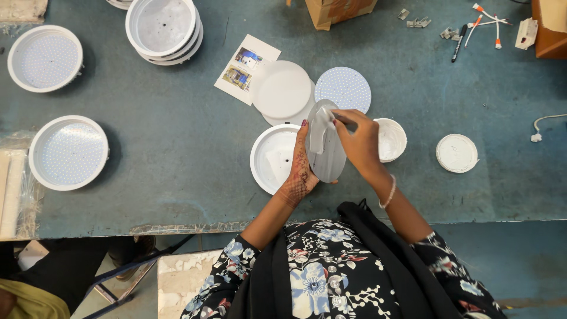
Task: The person applies a white paste to the interior surface of circular LED light fixtures using a small rectangular tool. She repeatedly scoops the paste from a container and spreads it evenly inside each fixture, then places the treated unit aside on the table.
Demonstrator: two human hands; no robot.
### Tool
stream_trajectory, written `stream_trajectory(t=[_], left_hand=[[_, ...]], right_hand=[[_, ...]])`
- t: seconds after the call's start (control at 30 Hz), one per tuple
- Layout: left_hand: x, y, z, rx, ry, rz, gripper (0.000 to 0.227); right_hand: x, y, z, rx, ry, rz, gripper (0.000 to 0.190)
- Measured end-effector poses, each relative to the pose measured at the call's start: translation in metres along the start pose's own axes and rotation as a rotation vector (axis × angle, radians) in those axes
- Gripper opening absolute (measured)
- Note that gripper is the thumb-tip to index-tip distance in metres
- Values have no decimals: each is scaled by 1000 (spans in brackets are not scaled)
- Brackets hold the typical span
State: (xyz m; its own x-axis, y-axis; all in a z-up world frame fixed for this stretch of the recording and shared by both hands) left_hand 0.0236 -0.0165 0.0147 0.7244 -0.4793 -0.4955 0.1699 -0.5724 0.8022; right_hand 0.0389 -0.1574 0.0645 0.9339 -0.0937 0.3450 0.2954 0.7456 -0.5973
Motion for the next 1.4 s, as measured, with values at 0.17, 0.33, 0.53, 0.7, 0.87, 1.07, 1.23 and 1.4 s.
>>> stream_trajectory(t=[0.17, 0.33, 0.53, 0.7, 0.87, 1.07, 1.23, 1.4], left_hand=[[0, 4, -5, 45, 40, 40, 92], [8, -5, -12, 42, 40, 13, 92], [19, -14, -10, -263, 2, 123, 80], [16, -11, -16, -376, -77, 172, 78], [9, -10, -27, -419, -107, 198, 80], [3, -7, -32, -424, -126, 222, 83], [0, -9, -43, -409, -112, 221, 85], [0, -11, -54, -398, -71, 218, 87]], right_hand=[[2, 15, 17, -92, -106, -26, 24], [-19, 18, 35, -171, -214, -23, 27], [-49, 8, 47, -132, -377, 25, 35], [-67, -3, 38, -146, -503, 97, 40], [-55, -21, -2, -125, -338, 107, 39], [-7, -12, -36, -160, -262, 55, 34], [-10, -1, -28, -199, -310, 47, 37], [-31, 5, -11, -225, -267, 11, 39]])
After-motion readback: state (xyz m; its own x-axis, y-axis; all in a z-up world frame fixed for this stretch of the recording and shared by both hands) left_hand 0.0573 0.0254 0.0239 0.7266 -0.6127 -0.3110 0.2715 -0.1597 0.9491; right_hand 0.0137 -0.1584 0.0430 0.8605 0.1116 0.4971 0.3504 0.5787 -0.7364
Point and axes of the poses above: each hand's wrist, its own x-axis towards the middle knuckle, its own y-axis out of the palm, z = x × y, the point moved 3 cm from there along x, towards the middle knuckle, and after that the axes turned 13 degrees about -x, right-handed, at the moved point
